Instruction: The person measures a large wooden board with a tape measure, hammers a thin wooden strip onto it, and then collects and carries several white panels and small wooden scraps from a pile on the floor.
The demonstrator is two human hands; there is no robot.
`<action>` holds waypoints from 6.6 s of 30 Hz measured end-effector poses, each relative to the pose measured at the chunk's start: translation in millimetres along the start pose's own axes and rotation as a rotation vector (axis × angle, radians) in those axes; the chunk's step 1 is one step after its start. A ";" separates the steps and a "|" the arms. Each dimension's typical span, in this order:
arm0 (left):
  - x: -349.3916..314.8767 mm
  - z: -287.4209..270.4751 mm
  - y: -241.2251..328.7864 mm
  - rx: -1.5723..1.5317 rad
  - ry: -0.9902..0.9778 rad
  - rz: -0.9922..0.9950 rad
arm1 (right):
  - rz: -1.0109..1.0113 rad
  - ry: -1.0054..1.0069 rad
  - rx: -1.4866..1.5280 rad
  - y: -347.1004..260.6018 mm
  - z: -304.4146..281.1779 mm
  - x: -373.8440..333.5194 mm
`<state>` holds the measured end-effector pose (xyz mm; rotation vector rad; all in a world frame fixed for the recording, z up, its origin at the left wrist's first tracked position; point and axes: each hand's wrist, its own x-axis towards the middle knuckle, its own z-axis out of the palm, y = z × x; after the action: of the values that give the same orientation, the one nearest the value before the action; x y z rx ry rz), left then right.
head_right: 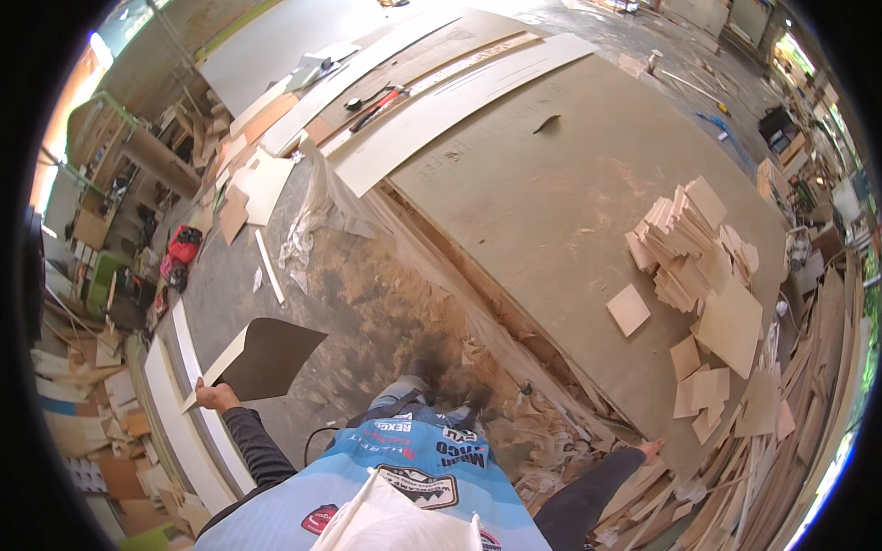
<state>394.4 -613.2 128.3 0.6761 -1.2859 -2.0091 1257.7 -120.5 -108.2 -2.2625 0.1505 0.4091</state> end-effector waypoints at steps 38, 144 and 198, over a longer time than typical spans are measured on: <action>332.3 366.5 -82.5 -0.381 -0.400 -0.265 | 0.532 -2.934 -0.701 377.8 -64.3 -1379.7; -321.5 2410.8 -1086.7 -0.058 -1.419 -0.468 | -0.197 -1.343 0.403 -582.0 1522.1 -1863.6; -648.3 2144.0 -1227.8 1.487 -2.074 -0.119 | -0.711 -1.562 -1.193 -716.8 2001.0 -1825.4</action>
<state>-1012.9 1503.5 -123.8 -1.4754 -3.7595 -0.7571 -772.7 1807.3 -213.5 -1.9667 -2.0128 1.9917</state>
